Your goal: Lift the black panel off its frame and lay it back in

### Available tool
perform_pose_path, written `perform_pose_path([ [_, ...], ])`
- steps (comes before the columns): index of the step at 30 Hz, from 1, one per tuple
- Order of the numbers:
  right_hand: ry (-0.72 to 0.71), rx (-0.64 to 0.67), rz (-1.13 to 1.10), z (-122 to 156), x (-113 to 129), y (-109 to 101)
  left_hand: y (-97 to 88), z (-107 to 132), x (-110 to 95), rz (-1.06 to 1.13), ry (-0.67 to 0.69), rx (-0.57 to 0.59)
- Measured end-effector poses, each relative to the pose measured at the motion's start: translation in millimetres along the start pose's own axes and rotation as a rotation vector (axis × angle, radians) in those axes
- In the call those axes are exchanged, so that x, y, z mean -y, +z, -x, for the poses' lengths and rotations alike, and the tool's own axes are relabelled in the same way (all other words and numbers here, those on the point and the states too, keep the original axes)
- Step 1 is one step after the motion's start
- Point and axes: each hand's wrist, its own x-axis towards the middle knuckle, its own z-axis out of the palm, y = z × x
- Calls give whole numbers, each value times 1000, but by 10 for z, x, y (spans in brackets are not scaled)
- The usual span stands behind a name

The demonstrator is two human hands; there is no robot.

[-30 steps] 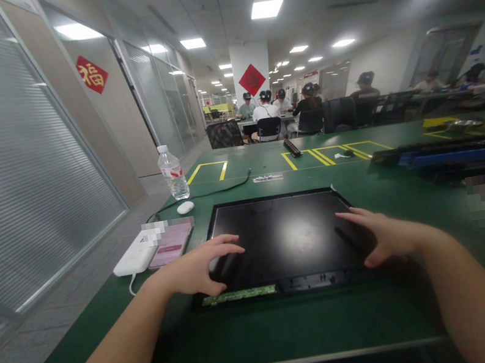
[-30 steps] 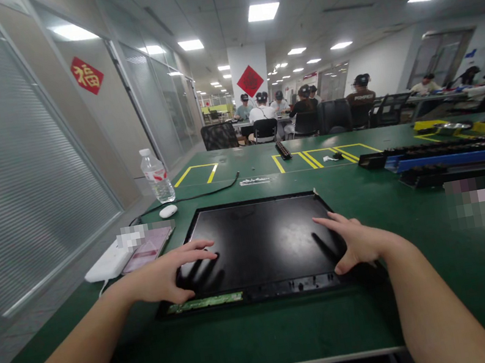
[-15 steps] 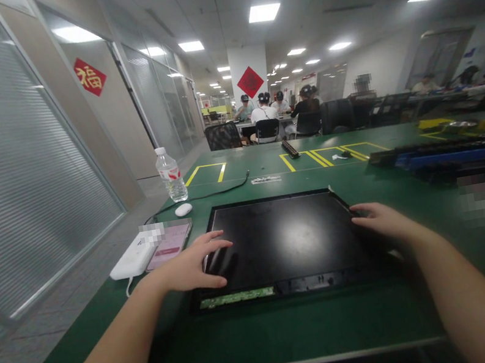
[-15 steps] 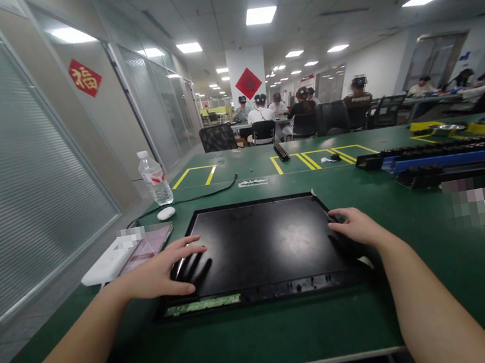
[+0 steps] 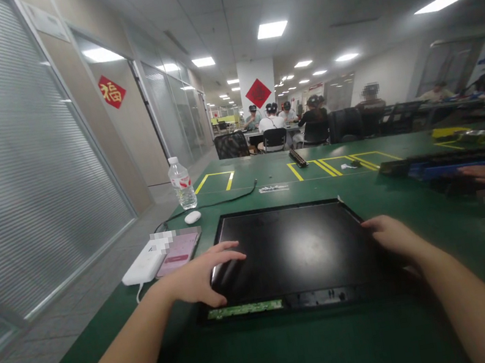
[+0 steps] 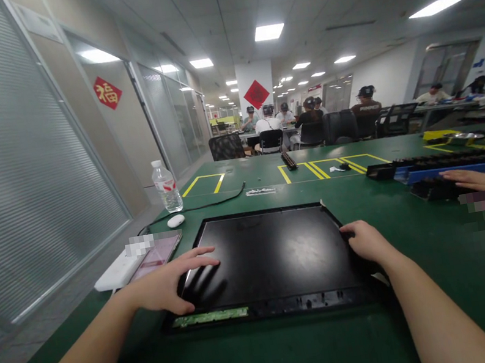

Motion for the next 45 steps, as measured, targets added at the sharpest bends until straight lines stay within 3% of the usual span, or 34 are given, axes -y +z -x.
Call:
perform_pose_path([
  [14,-40,-39,-121,7,11,55,46,12,29,12,28,-7],
  [20,-20,-16,-155,8,7,61,1,-3,49,22,-100,-19],
  [27,13,-26,-158,-8,2,61,94,-119,207,-141,-269,-252],
  [32,-13,-58,-152,-63,-48,97,89,-182,187,-254,-337,-256],
  [38,26,-96,-202,-144,-109,167,73,-170,81,-218,-405,-288],
  [45,26,-81,-217,-171,-180,192,95,-176,142,-179,-462,-309],
])
